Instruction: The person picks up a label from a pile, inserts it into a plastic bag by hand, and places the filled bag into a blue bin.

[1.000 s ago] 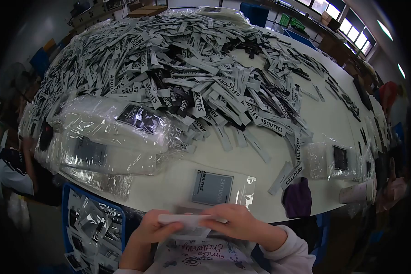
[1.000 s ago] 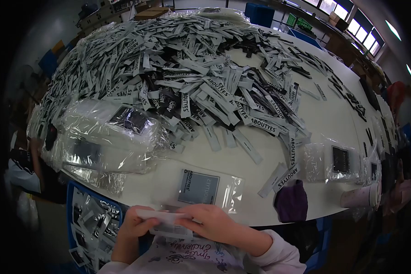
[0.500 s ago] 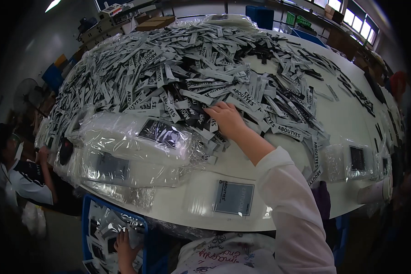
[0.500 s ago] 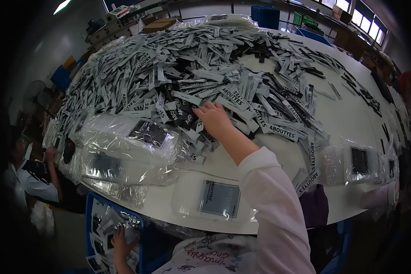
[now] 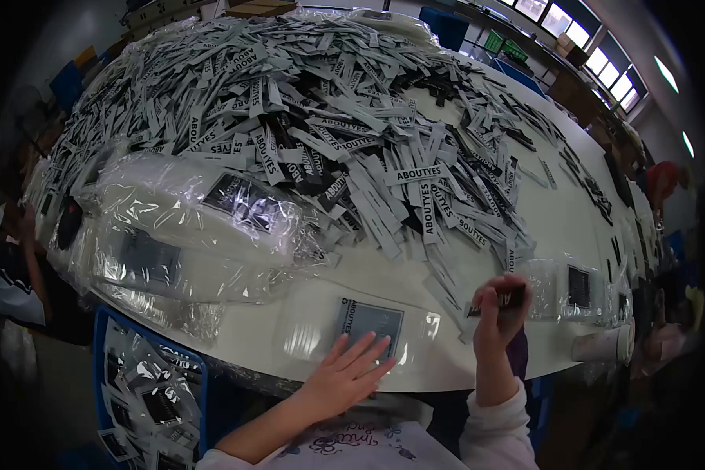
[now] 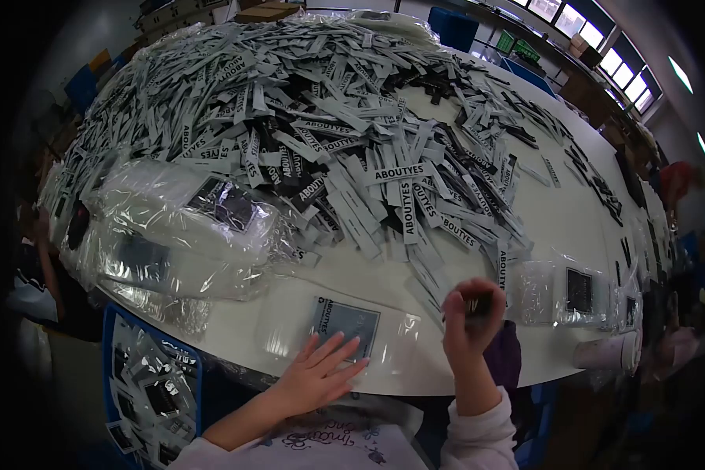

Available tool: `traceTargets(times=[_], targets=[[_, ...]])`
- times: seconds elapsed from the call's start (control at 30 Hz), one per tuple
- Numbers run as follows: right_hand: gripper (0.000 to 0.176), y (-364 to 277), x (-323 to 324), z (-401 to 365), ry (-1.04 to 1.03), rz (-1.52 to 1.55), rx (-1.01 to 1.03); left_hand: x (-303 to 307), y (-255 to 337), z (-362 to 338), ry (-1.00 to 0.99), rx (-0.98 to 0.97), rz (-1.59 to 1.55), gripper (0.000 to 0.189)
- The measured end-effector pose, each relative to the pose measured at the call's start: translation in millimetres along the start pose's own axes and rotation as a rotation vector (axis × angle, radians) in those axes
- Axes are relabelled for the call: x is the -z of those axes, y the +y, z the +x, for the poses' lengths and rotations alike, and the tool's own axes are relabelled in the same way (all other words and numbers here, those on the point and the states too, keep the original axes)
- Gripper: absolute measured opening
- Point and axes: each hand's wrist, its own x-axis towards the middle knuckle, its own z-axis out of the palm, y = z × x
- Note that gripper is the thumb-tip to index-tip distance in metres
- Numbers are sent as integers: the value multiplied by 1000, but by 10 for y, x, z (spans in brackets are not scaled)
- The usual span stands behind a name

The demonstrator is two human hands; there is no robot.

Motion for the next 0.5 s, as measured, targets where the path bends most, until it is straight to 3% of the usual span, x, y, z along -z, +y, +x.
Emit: traceTargets(times=[0.13, 0.2, 0.27, 0.3, 0.37, 0.4, 0.43, 0.5], targets=[[13, 76, 464, -687, 177, -64, -171, -272, -129, -76, -89, 32, 3, 37], [22, 109, 594, -917, 209, -25, -338, -189, -129, -15, -90, 14, -23, 36], [29, -167, 426, -875, 240, -75, 43, -152, -99, 29, -99, 14, -47, 35], [28, -210, 371, -909, 294, -65, 73, -128, -94, 60, -55, 20, -51, 33], [27, -42, 377, -1034, 186, -272, -116, -65, -57, 91, -3, 13, -46, 32], [25, 111, 417, -1068, 3, -316, -245, -8, -3, 91, 40, 36, -40, 31], [25, 114, 387, -1059, 5, -313, -232, 15, 22, 104, 89, 59, -32, 31], [23, 53, 298, -1114, 287, 143, -328, -26, 90, 60, 124, 77, -48, 30]])
